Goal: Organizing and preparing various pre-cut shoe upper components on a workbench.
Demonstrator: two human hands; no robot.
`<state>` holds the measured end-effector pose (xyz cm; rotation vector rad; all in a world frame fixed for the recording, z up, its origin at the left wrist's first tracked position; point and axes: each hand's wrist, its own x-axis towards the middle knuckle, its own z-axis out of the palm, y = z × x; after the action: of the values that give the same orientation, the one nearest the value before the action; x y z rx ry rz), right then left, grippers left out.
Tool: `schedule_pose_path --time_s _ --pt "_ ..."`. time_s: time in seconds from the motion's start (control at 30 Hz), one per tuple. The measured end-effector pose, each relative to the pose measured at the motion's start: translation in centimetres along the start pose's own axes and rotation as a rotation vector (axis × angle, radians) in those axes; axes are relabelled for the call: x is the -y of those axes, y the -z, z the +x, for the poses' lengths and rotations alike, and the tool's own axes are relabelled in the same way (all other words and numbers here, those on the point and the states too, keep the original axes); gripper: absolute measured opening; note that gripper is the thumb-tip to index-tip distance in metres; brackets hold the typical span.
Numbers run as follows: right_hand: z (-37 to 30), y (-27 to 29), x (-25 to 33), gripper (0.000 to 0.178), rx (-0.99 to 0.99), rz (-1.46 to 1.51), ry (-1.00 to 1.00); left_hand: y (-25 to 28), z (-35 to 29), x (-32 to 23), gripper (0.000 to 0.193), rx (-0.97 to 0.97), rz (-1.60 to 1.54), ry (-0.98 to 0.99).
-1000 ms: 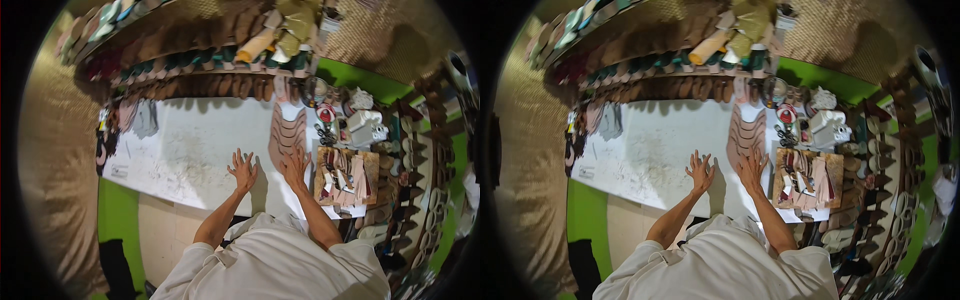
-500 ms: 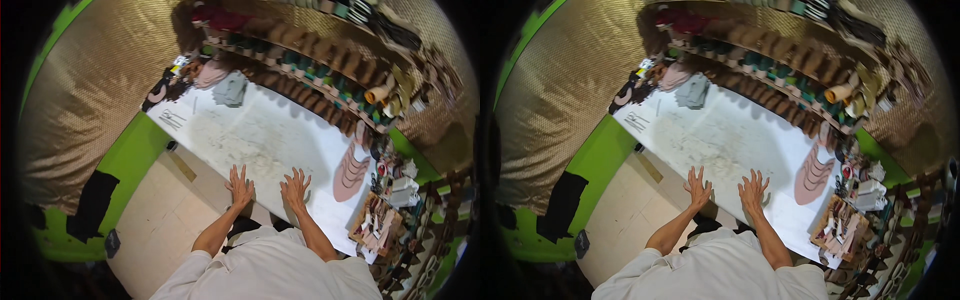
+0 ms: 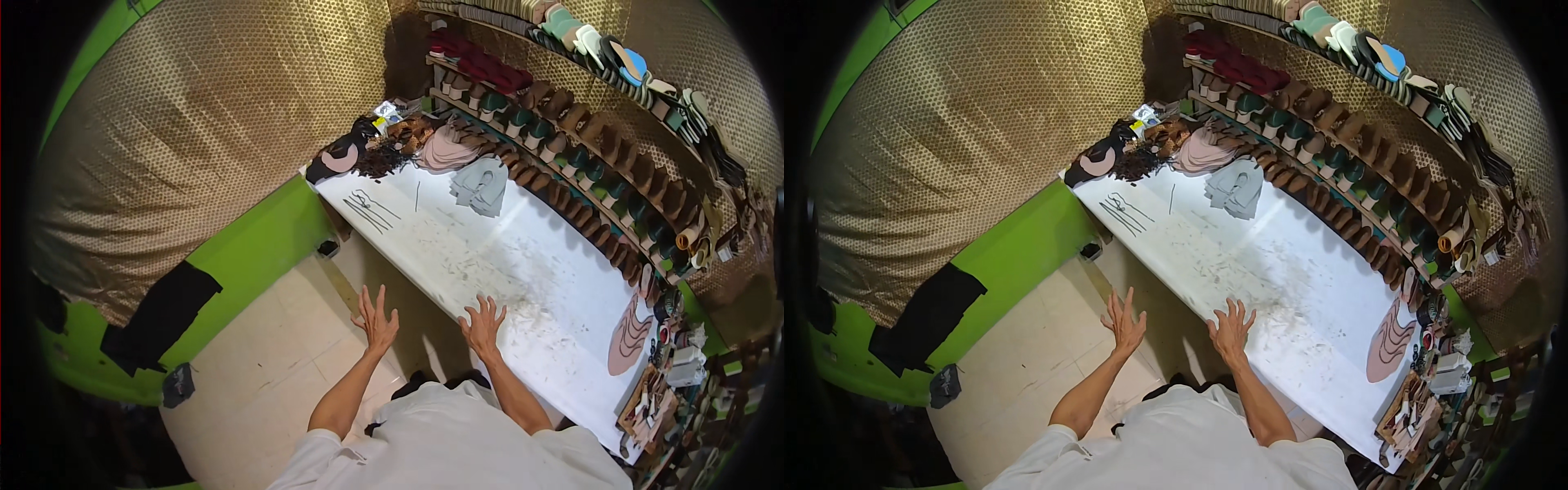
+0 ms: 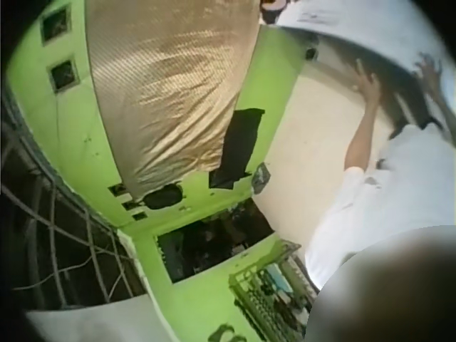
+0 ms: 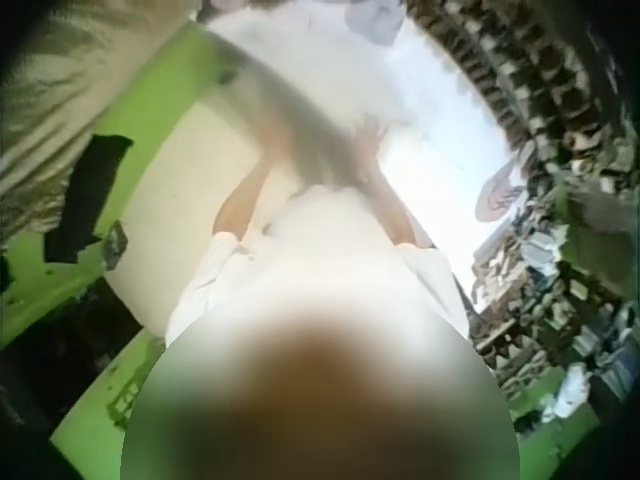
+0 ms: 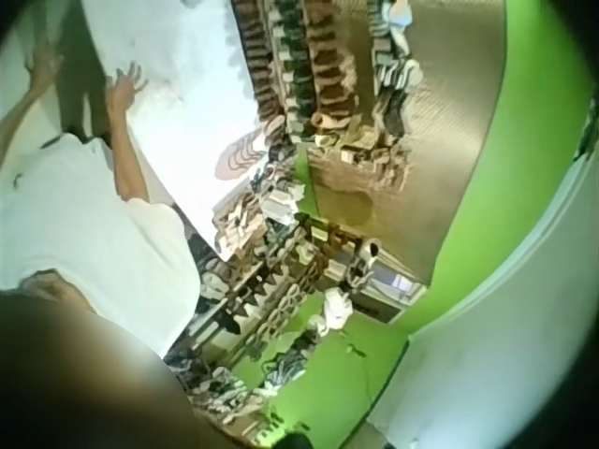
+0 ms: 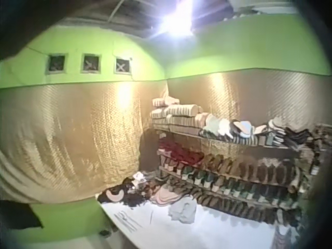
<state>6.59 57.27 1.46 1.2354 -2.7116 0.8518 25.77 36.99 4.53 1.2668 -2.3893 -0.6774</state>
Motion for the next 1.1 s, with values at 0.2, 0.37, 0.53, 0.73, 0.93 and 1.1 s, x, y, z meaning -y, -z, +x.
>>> schedule_pose_path --time_s 0.2,0.37,0.53,0.73,0.93,1.1 --pt "6.0 -2.6 1.8 0.032 0.006 -0.046 0.045 1.4 5.1 2.8 0.078 -0.058 -0.018 0.052" --pt "15.2 -4.2 3.2 0.026 -0.091 0.011 0.044 1.6 11.3 3.9 0.073 -0.035 -0.054 -0.006" --pt "26.8 -5.9 3.9 0.021 -0.172 0.036 0.001 1.9 19.5 4.1 0.069 0.004 -0.029 -0.085" --pt "41.3 -10.6 1.7 0.017 -0.256 -0.002 -0.054 3.3 28.7 5.9 0.068 0.123 0.045 -0.18" --pt "52.6 -13.6 -1.4 0.02 -0.213 -0.103 -0.036 3.3 36.2 6.9 0.067 0.093 0.083 -0.152" --pt "57.9 -14.9 -2.0 0.023 -0.187 -0.135 -0.014 2.7 40.7 6.1 0.067 0.153 0.086 -0.143"
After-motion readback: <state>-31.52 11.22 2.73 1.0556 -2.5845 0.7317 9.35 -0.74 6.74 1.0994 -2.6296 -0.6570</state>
